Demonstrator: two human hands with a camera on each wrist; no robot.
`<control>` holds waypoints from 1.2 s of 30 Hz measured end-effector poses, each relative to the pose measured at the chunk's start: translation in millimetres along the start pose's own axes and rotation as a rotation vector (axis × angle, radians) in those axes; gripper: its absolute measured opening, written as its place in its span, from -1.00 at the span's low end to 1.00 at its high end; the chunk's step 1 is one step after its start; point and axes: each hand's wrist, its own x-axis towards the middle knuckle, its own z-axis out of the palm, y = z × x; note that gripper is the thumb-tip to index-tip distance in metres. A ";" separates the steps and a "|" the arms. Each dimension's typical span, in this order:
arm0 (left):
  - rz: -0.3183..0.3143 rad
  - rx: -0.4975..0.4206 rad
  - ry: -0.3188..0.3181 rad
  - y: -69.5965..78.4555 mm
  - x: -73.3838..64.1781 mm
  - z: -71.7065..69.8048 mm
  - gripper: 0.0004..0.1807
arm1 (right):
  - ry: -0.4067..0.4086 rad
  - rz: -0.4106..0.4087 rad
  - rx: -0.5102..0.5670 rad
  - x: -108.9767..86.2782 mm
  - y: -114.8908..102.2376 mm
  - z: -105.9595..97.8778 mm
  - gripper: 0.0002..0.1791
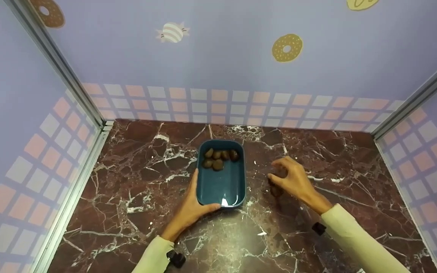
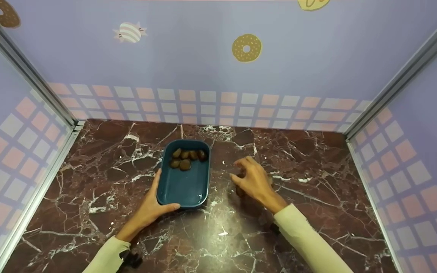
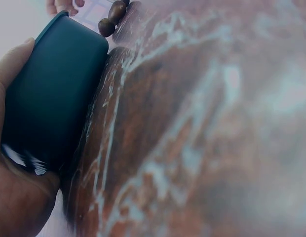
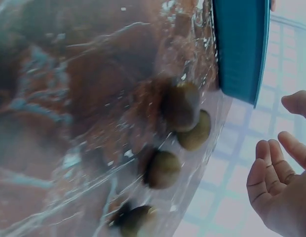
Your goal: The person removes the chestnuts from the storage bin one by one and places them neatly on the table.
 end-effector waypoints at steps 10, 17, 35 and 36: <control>-0.016 0.007 0.000 0.1 0.8 0.5 0.59 | -0.071 -0.081 -0.022 19.8 -15.0 18.6 -0.59; -0.024 -0.032 -0.021 -0.5 0.9 0.2 0.58 | -0.089 -0.157 -0.056 36.2 -23.3 29.0 -0.54; -0.002 -0.036 -0.017 -1.8 0.3 -0.1 0.58 | -0.137 -0.173 -0.088 76.0 -38.2 73.2 -0.57; 0.000 -0.034 -0.017 -1.8 0.2 -0.1 0.58 | -0.135 -0.168 -0.097 77.4 -38.2 75.6 -0.58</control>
